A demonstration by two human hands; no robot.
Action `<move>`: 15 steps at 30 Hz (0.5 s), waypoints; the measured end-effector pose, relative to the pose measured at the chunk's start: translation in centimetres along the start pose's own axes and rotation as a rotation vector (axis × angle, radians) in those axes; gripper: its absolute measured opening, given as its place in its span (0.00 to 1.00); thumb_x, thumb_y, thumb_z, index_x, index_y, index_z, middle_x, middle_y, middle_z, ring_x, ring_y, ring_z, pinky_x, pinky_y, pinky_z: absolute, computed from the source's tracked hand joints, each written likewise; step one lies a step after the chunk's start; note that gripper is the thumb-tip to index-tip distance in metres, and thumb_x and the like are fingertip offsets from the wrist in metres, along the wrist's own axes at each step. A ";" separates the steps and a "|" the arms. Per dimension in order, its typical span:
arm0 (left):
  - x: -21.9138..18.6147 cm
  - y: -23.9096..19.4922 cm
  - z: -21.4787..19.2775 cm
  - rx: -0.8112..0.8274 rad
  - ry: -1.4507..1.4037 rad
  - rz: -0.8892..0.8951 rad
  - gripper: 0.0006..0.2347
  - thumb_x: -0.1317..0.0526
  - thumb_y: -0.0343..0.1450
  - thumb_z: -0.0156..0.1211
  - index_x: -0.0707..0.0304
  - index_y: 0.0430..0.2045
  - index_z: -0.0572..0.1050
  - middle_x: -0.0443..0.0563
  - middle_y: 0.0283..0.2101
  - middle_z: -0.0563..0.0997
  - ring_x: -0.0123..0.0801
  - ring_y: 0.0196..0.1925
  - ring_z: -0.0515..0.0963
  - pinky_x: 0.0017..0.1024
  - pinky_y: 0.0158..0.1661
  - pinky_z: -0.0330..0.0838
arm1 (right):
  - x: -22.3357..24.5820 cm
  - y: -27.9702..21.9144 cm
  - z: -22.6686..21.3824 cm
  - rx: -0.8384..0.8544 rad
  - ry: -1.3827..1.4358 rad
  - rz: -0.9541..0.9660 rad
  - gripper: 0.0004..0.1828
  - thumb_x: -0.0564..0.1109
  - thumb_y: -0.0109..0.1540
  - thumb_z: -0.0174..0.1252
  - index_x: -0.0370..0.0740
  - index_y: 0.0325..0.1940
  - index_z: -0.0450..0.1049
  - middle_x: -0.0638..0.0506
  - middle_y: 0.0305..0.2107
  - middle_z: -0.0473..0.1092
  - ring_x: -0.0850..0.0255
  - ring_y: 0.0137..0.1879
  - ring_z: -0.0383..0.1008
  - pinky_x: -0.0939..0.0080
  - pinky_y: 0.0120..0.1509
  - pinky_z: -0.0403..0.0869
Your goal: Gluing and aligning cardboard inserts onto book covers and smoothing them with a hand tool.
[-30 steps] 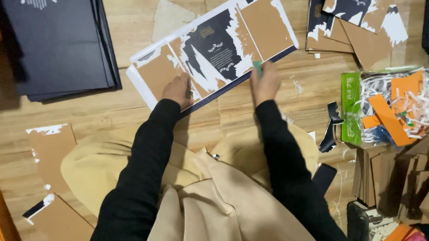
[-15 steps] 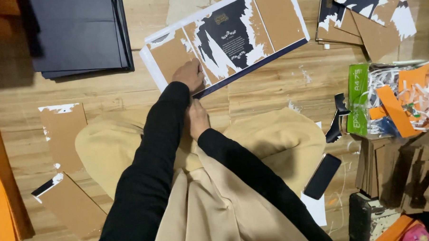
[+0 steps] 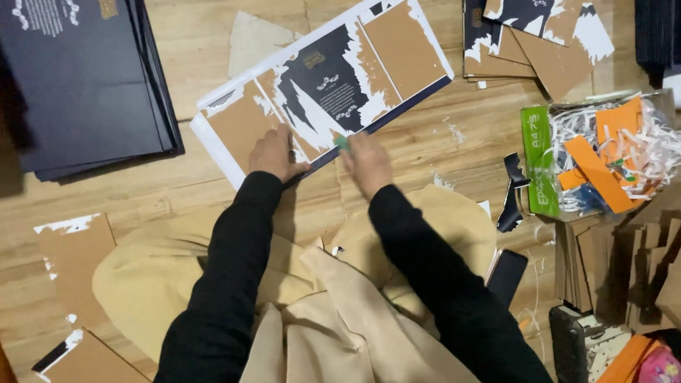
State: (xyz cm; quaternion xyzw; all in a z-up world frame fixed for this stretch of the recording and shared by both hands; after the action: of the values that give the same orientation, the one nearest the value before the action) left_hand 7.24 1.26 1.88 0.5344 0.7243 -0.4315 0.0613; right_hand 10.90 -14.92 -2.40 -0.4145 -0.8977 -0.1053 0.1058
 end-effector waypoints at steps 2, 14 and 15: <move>0.5 0.8 0.6 -0.011 0.096 -0.047 0.21 0.52 0.57 0.66 0.59 0.34 0.62 0.57 0.40 0.69 0.51 0.47 0.72 0.41 0.46 0.67 | -7.3 1.4 -3.0 -0.146 -0.135 0.171 0.10 0.49 0.55 0.55 0.42 0.34 0.67 0.50 0.25 0.62 0.54 0.35 0.67 0.55 0.39 0.68; 2.2 2.8 2.7 -0.003 0.150 -0.134 0.23 0.50 0.56 0.67 0.53 0.35 0.59 0.51 0.42 0.67 0.46 0.47 0.71 0.38 0.46 0.66 | -26.4 1.4 -7.4 -0.208 -0.239 0.664 0.13 0.50 0.53 0.62 0.44 0.34 0.67 0.51 0.27 0.66 0.51 0.36 0.72 0.48 0.37 0.72; 2.4 3.4 3.8 -0.008 0.147 -0.133 0.23 0.50 0.56 0.67 0.53 0.35 0.59 0.51 0.42 0.67 0.46 0.47 0.71 0.38 0.46 0.66 | -26.3 0.1 -7.3 -0.212 -0.241 0.660 0.13 0.50 0.53 0.62 0.44 0.34 0.67 0.51 0.27 0.66 0.51 0.36 0.72 0.48 0.37 0.72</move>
State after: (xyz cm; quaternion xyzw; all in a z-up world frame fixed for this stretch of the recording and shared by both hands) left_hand 7.67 0.57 -3.69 0.5152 0.7622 -0.3914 -0.0187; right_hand 28.46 -35.87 -2.71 -0.6999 -0.7058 -0.1085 -0.0160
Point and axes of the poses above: each hand's wrist, its own y-axis towards the middle knuckle, its own z-axis out of the palm, x = y × z, the point moved 9 cm from there along y, towards the middle knuckle
